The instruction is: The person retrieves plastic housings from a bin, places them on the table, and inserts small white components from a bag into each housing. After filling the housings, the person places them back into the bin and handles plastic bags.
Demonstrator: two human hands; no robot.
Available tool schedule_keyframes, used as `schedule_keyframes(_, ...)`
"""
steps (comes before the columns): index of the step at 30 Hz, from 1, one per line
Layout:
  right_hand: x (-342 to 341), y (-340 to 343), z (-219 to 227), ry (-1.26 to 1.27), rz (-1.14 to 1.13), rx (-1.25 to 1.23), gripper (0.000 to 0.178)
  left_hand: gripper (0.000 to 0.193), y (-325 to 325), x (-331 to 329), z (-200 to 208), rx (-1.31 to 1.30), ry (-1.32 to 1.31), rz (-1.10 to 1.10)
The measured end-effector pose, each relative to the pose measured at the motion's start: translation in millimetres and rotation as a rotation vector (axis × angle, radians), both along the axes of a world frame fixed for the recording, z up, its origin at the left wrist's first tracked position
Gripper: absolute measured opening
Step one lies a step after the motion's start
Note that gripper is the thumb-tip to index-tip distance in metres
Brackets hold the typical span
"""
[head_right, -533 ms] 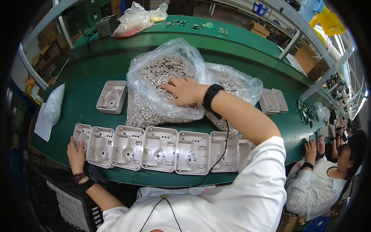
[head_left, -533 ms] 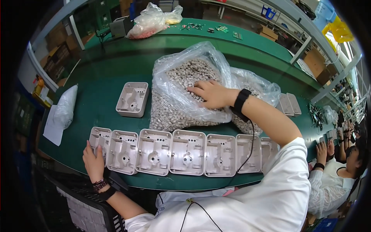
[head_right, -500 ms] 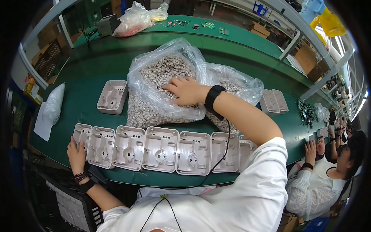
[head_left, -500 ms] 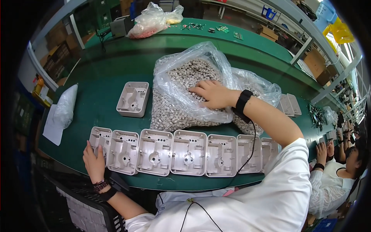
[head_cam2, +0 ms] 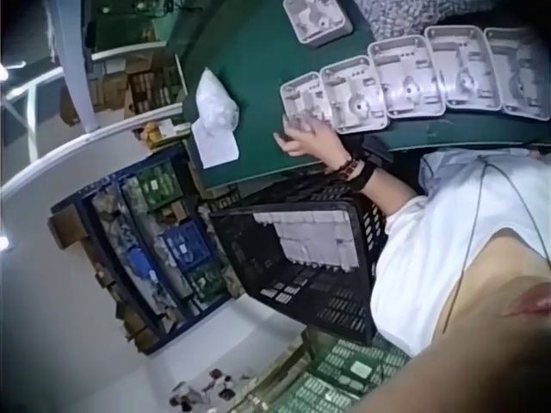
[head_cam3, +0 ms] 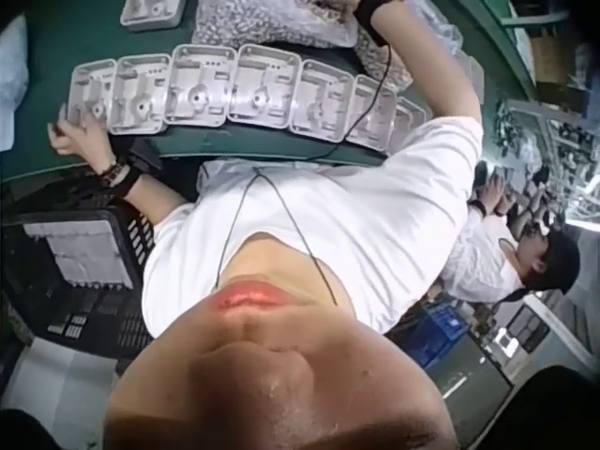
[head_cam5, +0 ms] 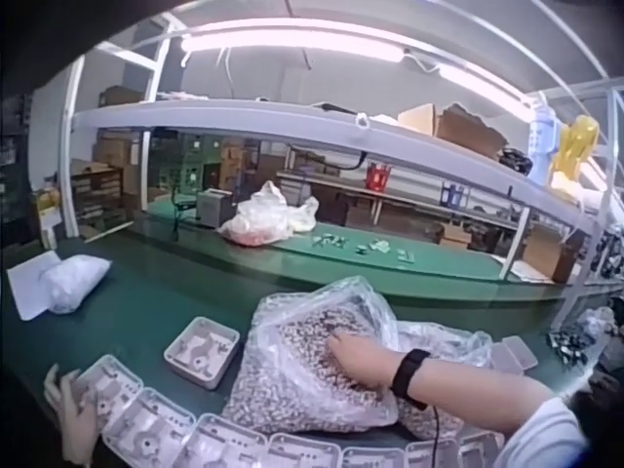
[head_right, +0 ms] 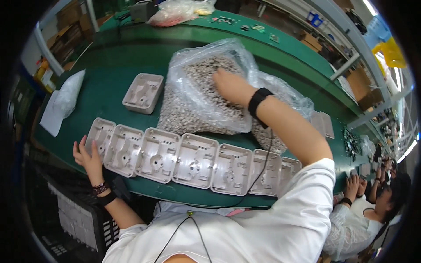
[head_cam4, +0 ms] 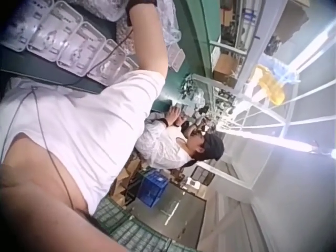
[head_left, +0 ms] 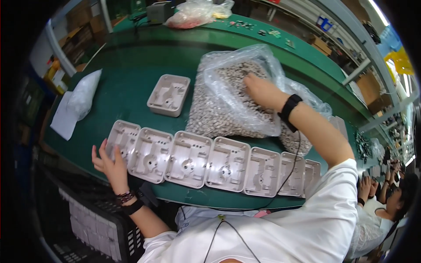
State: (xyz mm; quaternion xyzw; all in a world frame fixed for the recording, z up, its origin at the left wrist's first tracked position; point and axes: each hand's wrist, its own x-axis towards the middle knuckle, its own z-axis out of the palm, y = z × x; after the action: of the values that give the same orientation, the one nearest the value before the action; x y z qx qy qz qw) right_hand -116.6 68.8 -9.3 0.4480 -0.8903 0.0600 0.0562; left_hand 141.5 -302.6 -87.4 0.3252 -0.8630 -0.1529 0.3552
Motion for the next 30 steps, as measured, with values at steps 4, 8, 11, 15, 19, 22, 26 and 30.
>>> schedule_keyframes(4,0.2,-6.2,7.4,0.084,-0.108,-0.041,0.019,0.033,27.1,2.9,25.4,-0.05,0.141,-0.05)
schedule_keyframes(8,-2.5,-9.9,16.6,0.066,-0.221,-0.061,0.026,0.026,69.9,8.6,65.2,0.167,0.41,-0.243)
schedule_keyframes(11,-4.5,-11.2,15.0,0.093,-0.17,-0.223,0.029,0.023,117.7,-0.3,76.2,0.651,0.791,-0.552)
schedule_keyframes(15,38.5,-27.3,51.3,0.0,-0.17,-0.688,0.025,0.024,166.4,-15.9,73.3,1.941,0.917,-1.119)
schedule_keyframes(19,161.5,-29.3,86.4,-0.102,0.175,-0.596,0.019,0.03,214.9,-34.5,62.4,2.671,0.615,-1.201)
schedule_keyframes(22,210.9,-9.4,74.0,-0.039,0.383,-0.346,0.02,0.031,249.1,-24.1,64.5,2.823,0.546,-1.292)
schedule_keyframes(26,228.0,19.1,30.5,0.03,0.343,-0.443,0.017,0.033,292.4,-5.2,53.3,2.937,0.373,-1.201)
schedule_keyframes(30,239.1,52.6,4.2,-0.021,0.358,-0.448,0.017,0.033,312.2,-2.0,44.2,3.023,0.245,-1.077)
